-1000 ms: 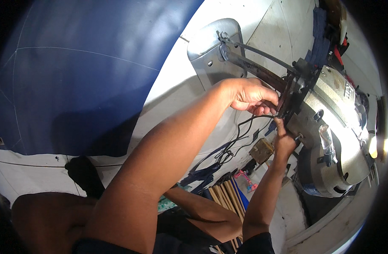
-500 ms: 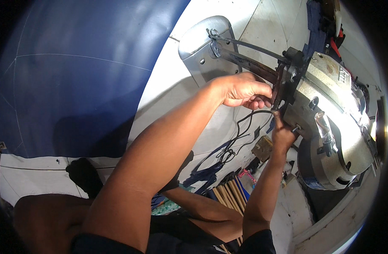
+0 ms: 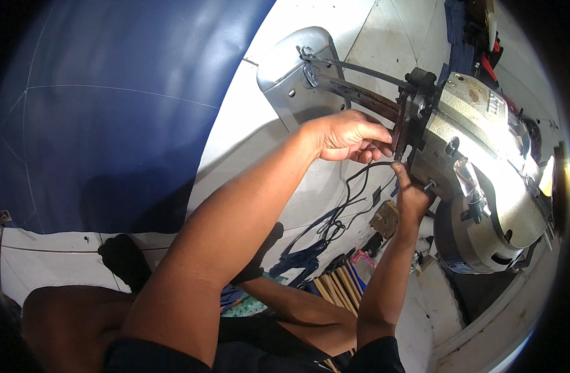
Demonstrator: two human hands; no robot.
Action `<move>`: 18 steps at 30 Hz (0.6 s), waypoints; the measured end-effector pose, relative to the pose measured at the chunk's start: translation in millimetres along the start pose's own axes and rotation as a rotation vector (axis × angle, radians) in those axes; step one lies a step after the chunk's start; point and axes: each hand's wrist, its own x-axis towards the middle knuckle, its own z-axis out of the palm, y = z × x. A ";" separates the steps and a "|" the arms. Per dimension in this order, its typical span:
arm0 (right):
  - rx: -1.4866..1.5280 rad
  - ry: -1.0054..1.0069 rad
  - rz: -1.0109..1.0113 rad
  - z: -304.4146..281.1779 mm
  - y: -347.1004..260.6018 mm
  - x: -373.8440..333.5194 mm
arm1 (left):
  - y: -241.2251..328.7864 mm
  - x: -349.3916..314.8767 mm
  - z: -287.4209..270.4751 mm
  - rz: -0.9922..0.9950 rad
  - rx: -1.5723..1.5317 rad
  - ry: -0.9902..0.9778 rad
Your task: The person operates a vertical fabric cutting machine by adjusting the front guide and checking the blade area with their hands while sitting on the floor.
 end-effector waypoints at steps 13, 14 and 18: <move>-0.041 -0.035 -0.098 1.9 6.4 4.0 | 7.9 -2.1 8.7 0.017 0.104 0.042; -0.042 -0.039 -0.106 2.2 7.3 4.0 | 8.5 -2.2 9.0 0.019 0.116 0.042; 0.074 -0.083 -0.113 0.0 13.8 4.1 | 6.7 -2.3 11.2 0.026 0.111 0.038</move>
